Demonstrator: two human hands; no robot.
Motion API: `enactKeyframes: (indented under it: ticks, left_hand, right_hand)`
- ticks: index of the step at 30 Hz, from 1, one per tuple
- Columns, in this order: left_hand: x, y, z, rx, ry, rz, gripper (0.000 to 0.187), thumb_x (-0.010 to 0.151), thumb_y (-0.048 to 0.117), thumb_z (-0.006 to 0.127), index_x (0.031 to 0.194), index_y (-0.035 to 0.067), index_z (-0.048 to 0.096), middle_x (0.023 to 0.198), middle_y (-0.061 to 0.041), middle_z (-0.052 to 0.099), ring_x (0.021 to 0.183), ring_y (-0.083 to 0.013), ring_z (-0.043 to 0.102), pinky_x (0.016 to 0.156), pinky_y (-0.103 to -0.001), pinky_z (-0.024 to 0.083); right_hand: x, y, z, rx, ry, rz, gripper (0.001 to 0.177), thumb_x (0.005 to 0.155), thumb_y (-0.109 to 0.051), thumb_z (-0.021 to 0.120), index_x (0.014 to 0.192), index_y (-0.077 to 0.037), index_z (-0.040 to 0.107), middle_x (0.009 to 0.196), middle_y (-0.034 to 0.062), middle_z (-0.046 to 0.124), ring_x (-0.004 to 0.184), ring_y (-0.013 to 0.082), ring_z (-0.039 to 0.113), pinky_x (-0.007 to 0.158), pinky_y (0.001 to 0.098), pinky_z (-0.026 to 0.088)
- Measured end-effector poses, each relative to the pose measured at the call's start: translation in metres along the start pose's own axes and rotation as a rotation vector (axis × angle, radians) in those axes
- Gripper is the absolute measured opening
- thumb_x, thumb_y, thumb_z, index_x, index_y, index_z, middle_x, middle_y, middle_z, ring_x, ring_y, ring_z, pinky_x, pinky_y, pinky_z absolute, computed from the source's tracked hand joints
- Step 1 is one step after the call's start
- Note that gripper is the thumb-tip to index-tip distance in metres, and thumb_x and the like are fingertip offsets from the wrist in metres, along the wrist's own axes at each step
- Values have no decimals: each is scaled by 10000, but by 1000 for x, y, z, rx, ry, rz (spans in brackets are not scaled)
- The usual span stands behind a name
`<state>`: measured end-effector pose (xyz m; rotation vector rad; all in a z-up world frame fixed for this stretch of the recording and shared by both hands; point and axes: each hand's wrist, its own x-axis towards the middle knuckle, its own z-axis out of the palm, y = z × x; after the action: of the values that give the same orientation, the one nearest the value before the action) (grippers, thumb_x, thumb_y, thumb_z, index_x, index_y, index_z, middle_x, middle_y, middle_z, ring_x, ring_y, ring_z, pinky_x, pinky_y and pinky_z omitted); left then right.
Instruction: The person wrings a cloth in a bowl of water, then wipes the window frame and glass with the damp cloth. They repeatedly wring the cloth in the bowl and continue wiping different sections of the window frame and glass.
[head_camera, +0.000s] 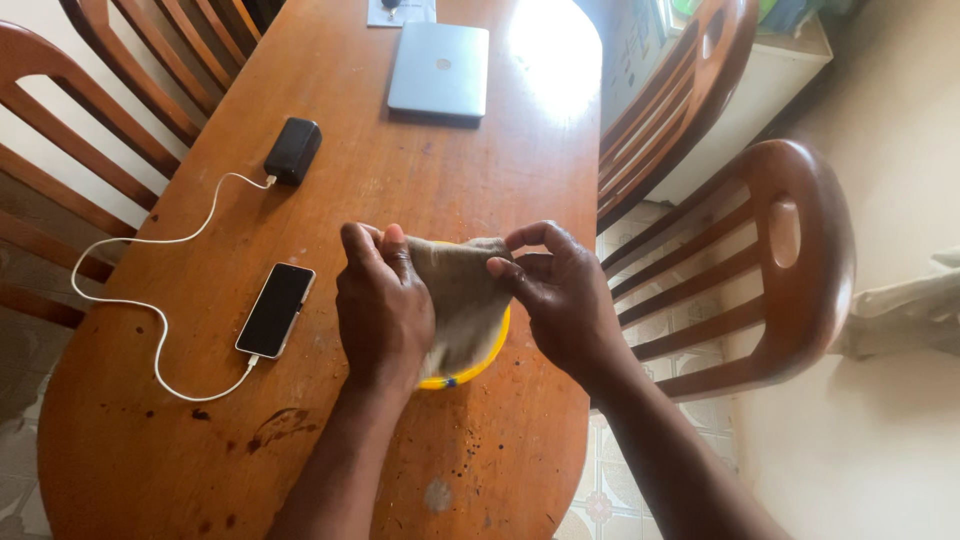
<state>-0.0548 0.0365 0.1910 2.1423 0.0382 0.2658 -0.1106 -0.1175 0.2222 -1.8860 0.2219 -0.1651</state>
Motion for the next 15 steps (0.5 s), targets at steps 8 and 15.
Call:
enactKeyframes:
  ticks: [8, 15]
  left_hand:
    - [19, -26, -3, -966, -424, -826, 572, 1044, 549, 316, 1156, 58, 587, 1129, -188, 704, 1057, -287, 703, 889, -450, 593]
    - [-1, -50, 4, -1200, -765, -950, 357, 1080, 356, 486, 1286, 84, 593, 1191, -83, 656, 1129, -214, 651, 953, -450, 605]
  right_hand:
    - [-2, 8, -1, 445, -56, 77, 312, 957, -176, 657, 1208, -42, 530, 1076, 178, 762, 931, 185, 711, 799, 317, 611]
    - [-4, 8, -1, 532, -58, 65, 363, 949, -173, 662, 1251, -68, 493, 1156, 172, 731, 1038, 188, 687, 873, 316, 596]
